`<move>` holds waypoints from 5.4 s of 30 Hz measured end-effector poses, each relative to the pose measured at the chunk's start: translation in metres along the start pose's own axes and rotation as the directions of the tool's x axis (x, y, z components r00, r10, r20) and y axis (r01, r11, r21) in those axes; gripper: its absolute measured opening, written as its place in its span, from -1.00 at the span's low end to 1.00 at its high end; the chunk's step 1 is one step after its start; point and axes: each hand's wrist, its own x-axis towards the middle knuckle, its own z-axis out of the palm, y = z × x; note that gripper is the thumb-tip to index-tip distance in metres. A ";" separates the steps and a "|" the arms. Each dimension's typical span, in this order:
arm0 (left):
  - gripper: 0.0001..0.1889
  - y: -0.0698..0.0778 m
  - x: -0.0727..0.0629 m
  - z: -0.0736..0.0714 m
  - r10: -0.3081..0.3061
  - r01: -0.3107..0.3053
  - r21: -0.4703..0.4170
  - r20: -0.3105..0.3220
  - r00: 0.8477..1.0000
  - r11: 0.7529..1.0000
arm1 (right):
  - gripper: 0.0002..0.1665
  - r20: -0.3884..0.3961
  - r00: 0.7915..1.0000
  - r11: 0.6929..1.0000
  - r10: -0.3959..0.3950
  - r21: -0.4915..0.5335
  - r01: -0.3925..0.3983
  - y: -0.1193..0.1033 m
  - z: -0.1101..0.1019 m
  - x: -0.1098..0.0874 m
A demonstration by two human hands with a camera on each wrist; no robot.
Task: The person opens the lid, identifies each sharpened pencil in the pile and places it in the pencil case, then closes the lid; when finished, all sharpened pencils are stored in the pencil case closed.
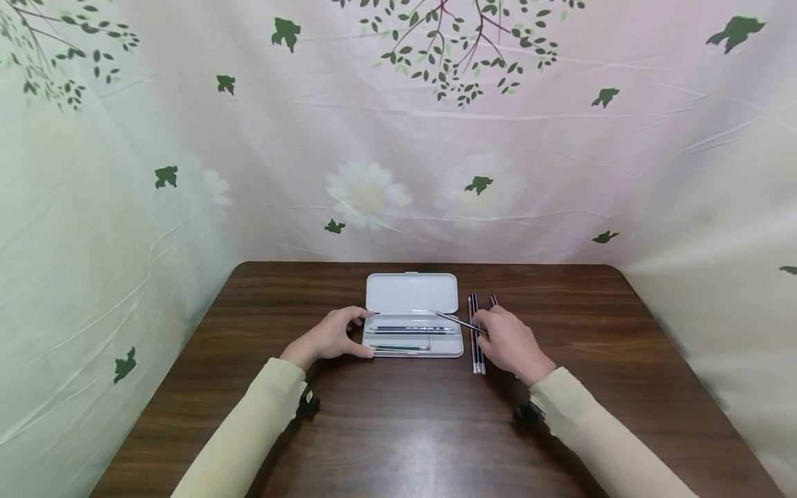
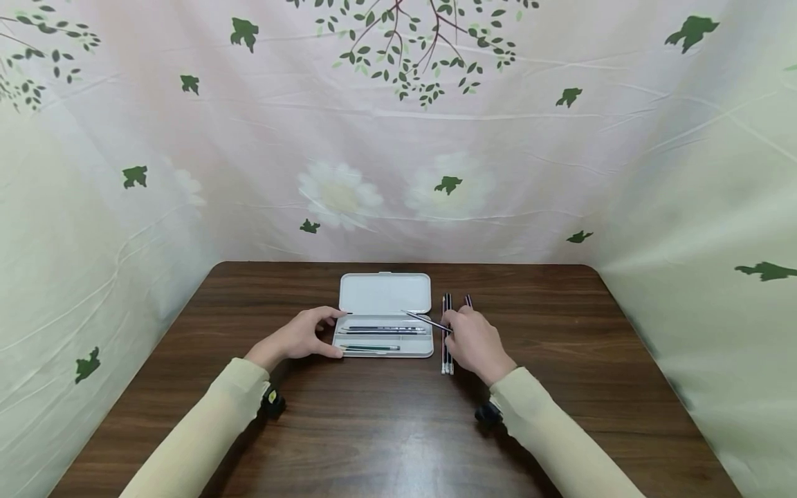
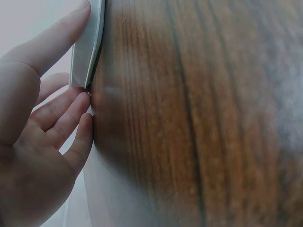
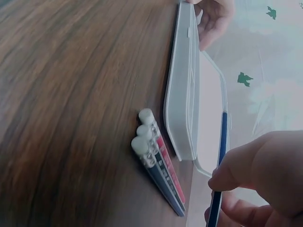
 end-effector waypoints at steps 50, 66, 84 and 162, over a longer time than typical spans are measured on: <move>-0.10 -0.003 0.001 0.002 -0.003 0.003 0.007 -0.001 1.000 1.000 | -0.79 0.037 0.971 0.971 -0.235 0.044 0.233 -0.062 0.058 0.065; -0.11 -0.003 0.001 0.002 0.001 -0.001 -0.004 0.010 1.000 1.000 | -0.80 -0.013 0.966 0.965 -0.258 0.044 0.258 -0.055 0.058 0.058; -0.11 0.000 -0.001 0.000 0.004 -0.004 0.002 0.008 1.000 1.000 | -0.73 -0.046 0.969 0.969 -0.241 0.052 0.243 -0.019 0.029 0.020; -0.11 0.001 -0.001 0.000 -0.003 0.003 -0.002 0.013 1.000 1.000 | -0.88 0.138 0.989 0.999 0.047 0.015 -0.050 -0.004 0.018 0.027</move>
